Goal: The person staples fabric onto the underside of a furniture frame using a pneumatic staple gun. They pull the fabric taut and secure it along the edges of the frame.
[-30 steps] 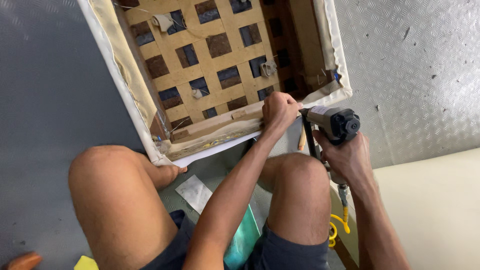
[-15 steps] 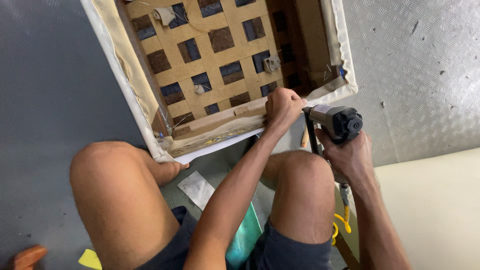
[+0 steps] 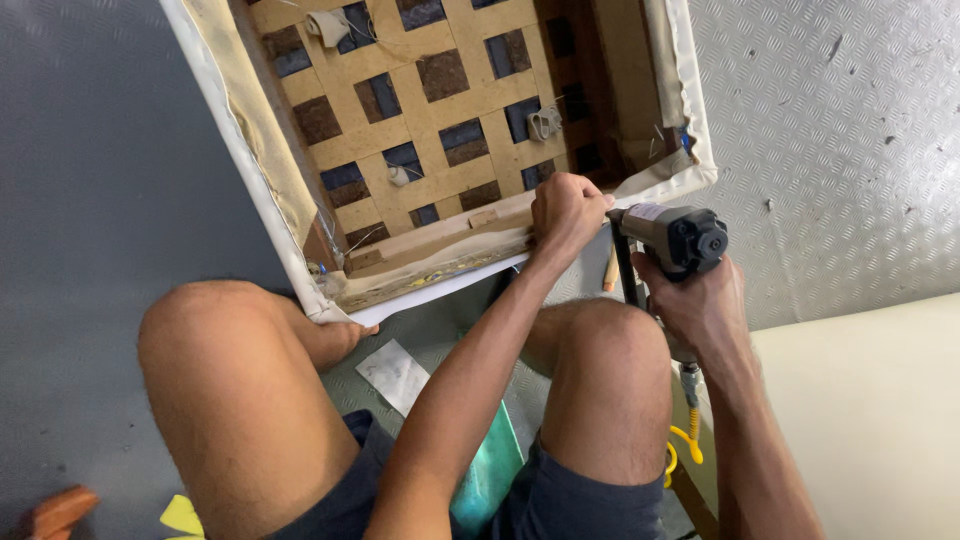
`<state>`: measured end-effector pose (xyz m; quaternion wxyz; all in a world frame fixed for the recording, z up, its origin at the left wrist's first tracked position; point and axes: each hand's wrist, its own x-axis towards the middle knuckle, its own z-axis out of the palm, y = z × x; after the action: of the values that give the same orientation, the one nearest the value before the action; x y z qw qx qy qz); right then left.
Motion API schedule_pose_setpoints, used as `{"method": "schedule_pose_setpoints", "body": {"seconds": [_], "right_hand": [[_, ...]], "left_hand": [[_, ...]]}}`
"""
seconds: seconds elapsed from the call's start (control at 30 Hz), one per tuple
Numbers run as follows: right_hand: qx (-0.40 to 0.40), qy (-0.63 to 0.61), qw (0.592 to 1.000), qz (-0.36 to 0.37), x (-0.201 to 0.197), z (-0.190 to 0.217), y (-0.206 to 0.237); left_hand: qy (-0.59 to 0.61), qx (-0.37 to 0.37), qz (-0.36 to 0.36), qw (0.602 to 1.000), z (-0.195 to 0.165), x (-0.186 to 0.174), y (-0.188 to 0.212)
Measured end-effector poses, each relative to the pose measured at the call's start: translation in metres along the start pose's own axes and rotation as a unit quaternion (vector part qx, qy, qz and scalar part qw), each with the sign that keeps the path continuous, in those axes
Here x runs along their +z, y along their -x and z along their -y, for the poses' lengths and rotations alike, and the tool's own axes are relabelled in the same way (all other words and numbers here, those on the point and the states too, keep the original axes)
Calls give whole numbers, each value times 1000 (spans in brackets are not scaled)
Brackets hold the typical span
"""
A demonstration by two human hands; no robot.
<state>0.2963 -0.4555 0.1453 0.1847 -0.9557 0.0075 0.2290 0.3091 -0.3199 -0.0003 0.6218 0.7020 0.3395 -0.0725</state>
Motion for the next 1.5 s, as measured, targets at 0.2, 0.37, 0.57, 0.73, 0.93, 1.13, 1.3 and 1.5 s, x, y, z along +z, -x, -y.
{"method": "schedule_pose_setpoints", "body": {"seconds": [0.2,0.37,0.57,0.73,0.93,1.13,1.3,1.5], "right_hand": [[30,-64,997,7,-10,-3,13],[22,-38,999,-30,-22,-17,33],[71,-86,993,-44,-20,-30,47],[51,-104,991,-65,-19,-40,54],[64,-130,987,-65,-23,-37,62],[38,-132,987,-88,-18,-42,63],[58,-125,988,-76,-7,-62,62],[104,-144,981,-79,-13,-78,58]], "left_hand": [[-1,-26,7,1000,2,0,-8],[-97,136,17,986,2,-24,0],[-278,343,-114,890,29,-94,72],[-275,435,-125,848,25,-81,68],[-318,455,-131,822,4,-67,57],[-526,434,-152,716,13,-61,62],[-516,535,-1,669,19,-49,18],[-411,587,68,694,-3,-37,2]]}}
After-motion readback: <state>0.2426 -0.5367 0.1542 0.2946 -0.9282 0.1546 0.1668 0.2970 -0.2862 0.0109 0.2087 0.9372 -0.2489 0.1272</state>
